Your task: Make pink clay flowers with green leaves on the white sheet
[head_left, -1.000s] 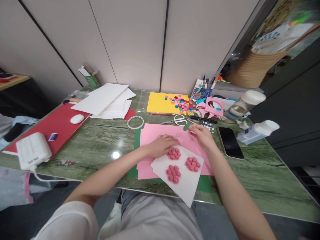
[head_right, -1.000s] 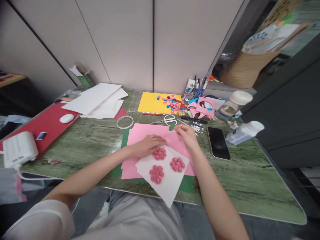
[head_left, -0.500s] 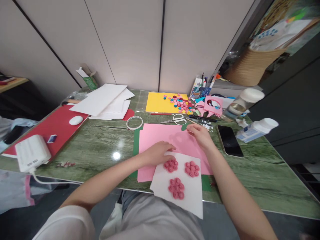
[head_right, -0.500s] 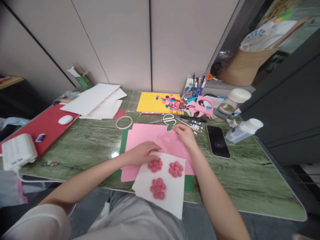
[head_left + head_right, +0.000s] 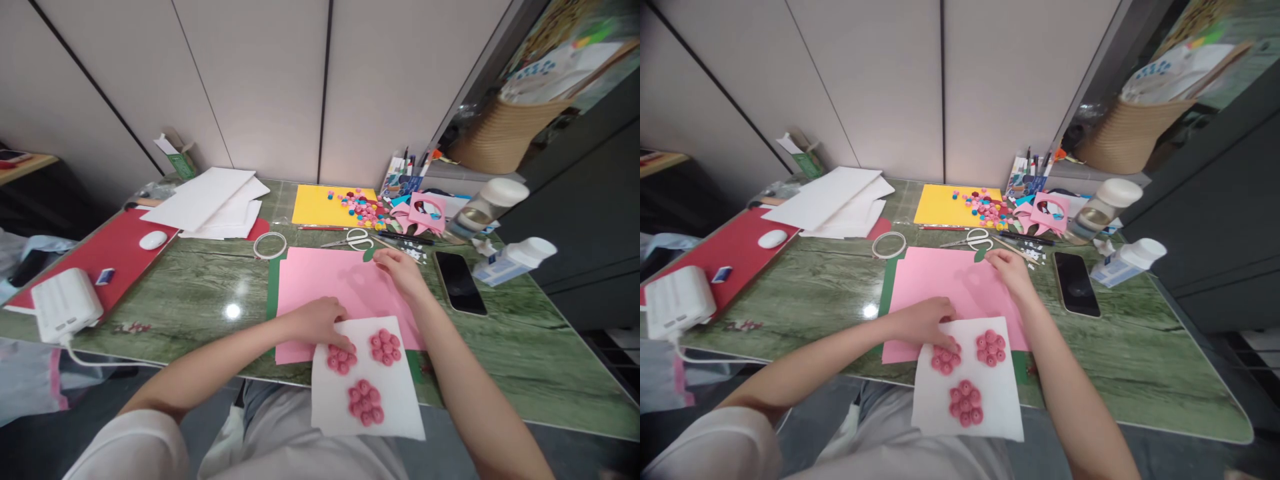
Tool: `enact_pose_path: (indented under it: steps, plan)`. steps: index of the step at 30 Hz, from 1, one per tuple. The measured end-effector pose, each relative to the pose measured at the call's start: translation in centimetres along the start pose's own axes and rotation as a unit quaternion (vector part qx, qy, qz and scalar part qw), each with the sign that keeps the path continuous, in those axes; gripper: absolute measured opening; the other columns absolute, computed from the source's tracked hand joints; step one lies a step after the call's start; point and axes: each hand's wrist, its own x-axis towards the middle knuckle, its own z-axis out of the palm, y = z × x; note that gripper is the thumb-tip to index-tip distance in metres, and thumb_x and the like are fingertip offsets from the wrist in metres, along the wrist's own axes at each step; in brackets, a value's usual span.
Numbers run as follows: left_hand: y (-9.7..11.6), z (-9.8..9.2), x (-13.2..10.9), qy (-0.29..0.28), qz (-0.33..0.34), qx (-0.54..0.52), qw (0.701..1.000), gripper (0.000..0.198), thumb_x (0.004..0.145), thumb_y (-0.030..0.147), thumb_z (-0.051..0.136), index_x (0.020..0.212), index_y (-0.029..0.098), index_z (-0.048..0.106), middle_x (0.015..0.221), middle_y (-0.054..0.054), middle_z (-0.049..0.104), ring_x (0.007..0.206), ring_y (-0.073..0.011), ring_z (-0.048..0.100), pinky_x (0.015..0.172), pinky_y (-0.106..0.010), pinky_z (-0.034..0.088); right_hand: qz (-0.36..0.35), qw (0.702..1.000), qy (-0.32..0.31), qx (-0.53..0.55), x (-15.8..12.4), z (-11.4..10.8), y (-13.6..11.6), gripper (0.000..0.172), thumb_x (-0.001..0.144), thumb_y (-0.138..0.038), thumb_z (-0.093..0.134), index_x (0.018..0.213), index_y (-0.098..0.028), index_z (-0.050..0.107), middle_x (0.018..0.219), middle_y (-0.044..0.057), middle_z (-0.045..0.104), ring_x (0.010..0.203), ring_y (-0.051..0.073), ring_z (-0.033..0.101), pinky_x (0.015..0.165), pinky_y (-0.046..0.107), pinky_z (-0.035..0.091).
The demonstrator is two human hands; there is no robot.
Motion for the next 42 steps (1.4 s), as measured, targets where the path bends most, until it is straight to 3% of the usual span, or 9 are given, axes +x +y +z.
enact_pose_path:
  steps: [6, 10, 15, 22, 25, 28, 31, 36, 42]
  plan:
    - [-1.9, -2.5, 0.1, 0.039, -0.021, -0.264, 0.963, 0.045, 0.063, 0.053, 0.062, 0.088, 0.015, 0.055, 0.086, -0.003, 0.060, 0.075, -0.0160, 0.055, 0.061, -0.025, 0.040, -0.007, 0.979, 0.121, 0.165, 0.5, -2.0, -1.4, 0.011, 0.056, -0.024, 0.070, 0.064, -0.018, 0.064, 0.069, -0.002, 0.059, 0.066, 0.009, 0.054, 0.063, 0.022, 0.044]
    - [-4.5, -3.8, 1.1, 0.165, -0.031, -0.478, 0.862, 0.046, 0.069, 0.043, 0.062, 0.104, 0.013, 0.054, 0.100, -0.011, 0.061, 0.083, -0.0190, 0.059, 0.072, -0.031, 0.045, -0.001, 0.953, 0.193, 0.235, 1.0, -3.8, -1.7, 0.015, 0.055, -0.023, 0.070, 0.067, -0.019, 0.062, 0.069, -0.003, 0.059, 0.064, 0.008, 0.055, 0.058, 0.020, 0.046]
    - [-6.0, -3.6, 2.2, 0.184, -0.018, -0.546, 0.817, 0.055, 0.062, 0.031, 0.072, 0.110, 0.013, 0.053, 0.113, -0.015, 0.058, 0.094, -0.0226, 0.059, 0.080, -0.037, 0.047, 0.073, 0.962, 0.120, 0.233, 0.9, -3.3, -1.0, 0.016, 0.056, -0.023, 0.071, 0.067, -0.021, 0.060, 0.074, -0.003, 0.061, 0.077, 0.012, 0.059, 0.064, 0.024, 0.050]
    - [-6.2, -4.8, 0.9, 0.054, -0.123, -0.386, 0.913, 0.046, 0.068, 0.050, 0.060, 0.096, 0.013, 0.059, 0.085, -0.012, 0.068, 0.070, -0.0209, 0.064, 0.064, -0.033, 0.049, 0.128, 0.973, -0.008, 0.190, 0.2, -0.7, -0.2, 0.013, 0.059, -0.023, 0.071, 0.069, -0.020, 0.062, 0.084, 0.000, 0.063, 0.081, 0.013, 0.059, 0.073, 0.030, 0.053]
    - [-6.8, -6.3, -0.1, 0.093, -0.193, -0.170, 0.962, 0.050, 0.073, 0.060, 0.045, 0.069, 0.013, 0.061, 0.069, -0.011, 0.066, 0.064, -0.0219, 0.062, 0.062, -0.032, 0.047, 0.147, 0.977, -0.049, 0.150, -0.1, -0.7, -0.1, 0.015, 0.061, -0.026, 0.070, 0.072, -0.019, 0.063, 0.086, 0.002, 0.064, 0.080, 0.014, 0.060, 0.071, 0.031, 0.054]
    - [-7.1, -7.0, -0.5, 0.239, -0.247, 0.101, 0.934, 0.049, 0.078, 0.057, 0.037, 0.065, 0.015, 0.060, 0.071, -0.011, 0.064, 0.072, -0.0245, 0.061, 0.066, -0.033, 0.044, 0.169, 0.976, -0.104, 0.092, -0.3, -0.6, 0.1, 0.018, 0.062, -0.028, 0.069, 0.074, -0.018, 0.062, 0.080, 0.004, 0.064, 0.072, 0.015, 0.060, 0.066, 0.031, 0.054]
    - [-7.0, -6.1, -0.1, 0.319, -0.202, 0.223, 0.899, 0.038, 0.082, 0.047, 0.037, 0.085, 0.016, 0.059, 0.088, -0.011, 0.061, 0.086, -0.0236, 0.057, 0.072, -0.032, 0.042, 0.133, 0.984, -0.119, 0.025, -0.3, 0.0, 0.5, 0.017, 0.062, -0.030, 0.067, 0.069, -0.016, 0.060, 0.067, 0.002, 0.061, 0.061, 0.012, 0.057, 0.061, 0.028, 0.051]
    - [-6.3, -3.6, 1.1, 0.309, -0.113, 0.241, 0.913, 0.038, 0.084, 0.042, 0.041, 0.111, 0.018, 0.049, 0.110, -0.011, 0.053, 0.104, -0.0234, 0.047, 0.084, -0.034, 0.037, -0.035, 0.991, -0.089, -0.094, 0.4, 1.1, 1.0, 0.016, 0.066, -0.033, 0.059, 0.067, -0.017, 0.060, 0.065, 0.000, 0.059, 0.057, 0.011, 0.052, 0.057, 0.023, 0.042]
    - [-6.2, -3.1, 1.3, 0.289, -0.118, 0.232, 0.921, 0.038, 0.085, 0.040, 0.039, 0.115, 0.019, 0.047, 0.113, -0.011, 0.051, 0.106, -0.0257, 0.044, 0.085, -0.039, 0.033, -0.055, 0.980, -0.094, -0.168, 1.0, 1.2, 1.8, 0.018, 0.066, -0.033, 0.056, 0.068, -0.017, 0.063, 0.065, 0.001, 0.062, 0.061, 0.013, 0.053, 0.060, 0.025, 0.040]
